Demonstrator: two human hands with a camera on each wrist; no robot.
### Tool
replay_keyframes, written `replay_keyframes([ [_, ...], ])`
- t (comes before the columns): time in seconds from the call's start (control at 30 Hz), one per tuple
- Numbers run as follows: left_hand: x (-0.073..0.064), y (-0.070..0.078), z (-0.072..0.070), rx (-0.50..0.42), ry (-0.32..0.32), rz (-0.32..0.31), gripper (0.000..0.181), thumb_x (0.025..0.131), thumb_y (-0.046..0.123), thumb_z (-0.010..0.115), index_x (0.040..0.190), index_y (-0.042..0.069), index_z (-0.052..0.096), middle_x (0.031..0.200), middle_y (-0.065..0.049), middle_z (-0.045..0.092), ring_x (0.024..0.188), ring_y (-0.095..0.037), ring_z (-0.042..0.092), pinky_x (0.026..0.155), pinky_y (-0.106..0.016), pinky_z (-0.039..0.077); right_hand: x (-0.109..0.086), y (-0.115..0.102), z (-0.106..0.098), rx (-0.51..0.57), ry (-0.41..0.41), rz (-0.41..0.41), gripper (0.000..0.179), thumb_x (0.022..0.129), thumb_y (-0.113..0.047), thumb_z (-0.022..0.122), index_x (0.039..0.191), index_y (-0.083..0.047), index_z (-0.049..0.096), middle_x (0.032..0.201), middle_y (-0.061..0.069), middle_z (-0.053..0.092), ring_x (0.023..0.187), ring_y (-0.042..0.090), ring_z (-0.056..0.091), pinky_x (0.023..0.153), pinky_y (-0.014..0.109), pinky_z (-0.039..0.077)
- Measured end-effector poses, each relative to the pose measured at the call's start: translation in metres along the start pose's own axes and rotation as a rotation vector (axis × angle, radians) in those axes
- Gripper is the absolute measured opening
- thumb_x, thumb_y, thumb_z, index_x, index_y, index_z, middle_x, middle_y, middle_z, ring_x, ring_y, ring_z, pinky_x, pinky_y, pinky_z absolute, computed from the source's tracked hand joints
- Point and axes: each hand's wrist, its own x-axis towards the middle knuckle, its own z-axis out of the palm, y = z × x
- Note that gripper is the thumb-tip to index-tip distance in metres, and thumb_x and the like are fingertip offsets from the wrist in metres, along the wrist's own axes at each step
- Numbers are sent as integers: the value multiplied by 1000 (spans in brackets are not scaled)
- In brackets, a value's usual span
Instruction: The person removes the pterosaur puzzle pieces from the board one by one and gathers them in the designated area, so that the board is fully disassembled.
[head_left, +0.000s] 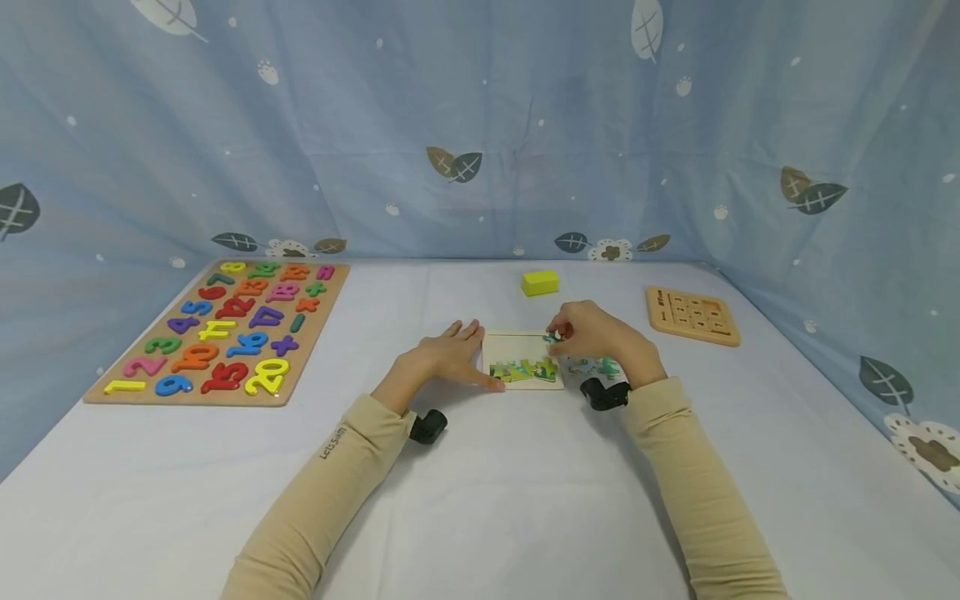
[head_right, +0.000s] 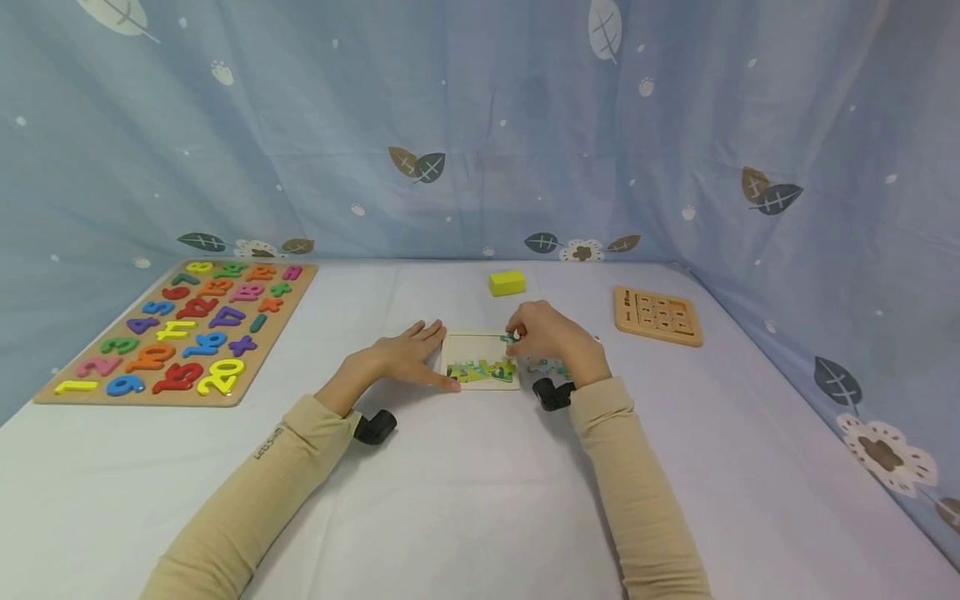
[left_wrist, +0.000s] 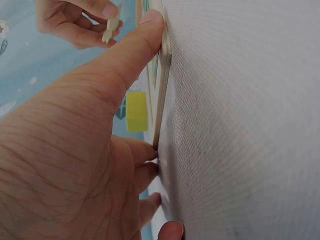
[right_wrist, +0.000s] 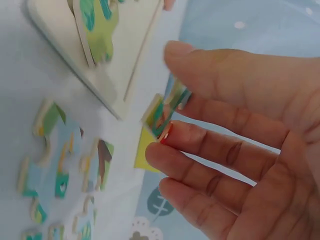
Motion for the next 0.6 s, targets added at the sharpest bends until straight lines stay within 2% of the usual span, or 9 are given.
replay_keyframes([
  [0.17,0,0,0,-4,2,5,111,80,70,58,156,12,2,163,-2,-4,150,-30,-5,116,-57,18,-6,10,-6,-10,3,20,32,83,-13,73,109,5,70,99,16,65,84,22,59,75,36,51],
  [0.4,1,-1,1,0,3,8,110,81,70,58,156,12,2,163,-3,-4,150,-30,-5,116,-58,19,-17,26,-16,-13,4,18,33,83,-12,73,108,9,70,92,18,65,79,23,58,70,35,49],
  [0.6,1,-1,2,5,12,13,109,81,70,57,156,12,3,164,-3,-3,151,-30,-4,115,-59,20,-25,34,-22,-14,-19,76,36,84,-13,72,112,9,68,95,18,67,77,21,57,66,32,48],
])
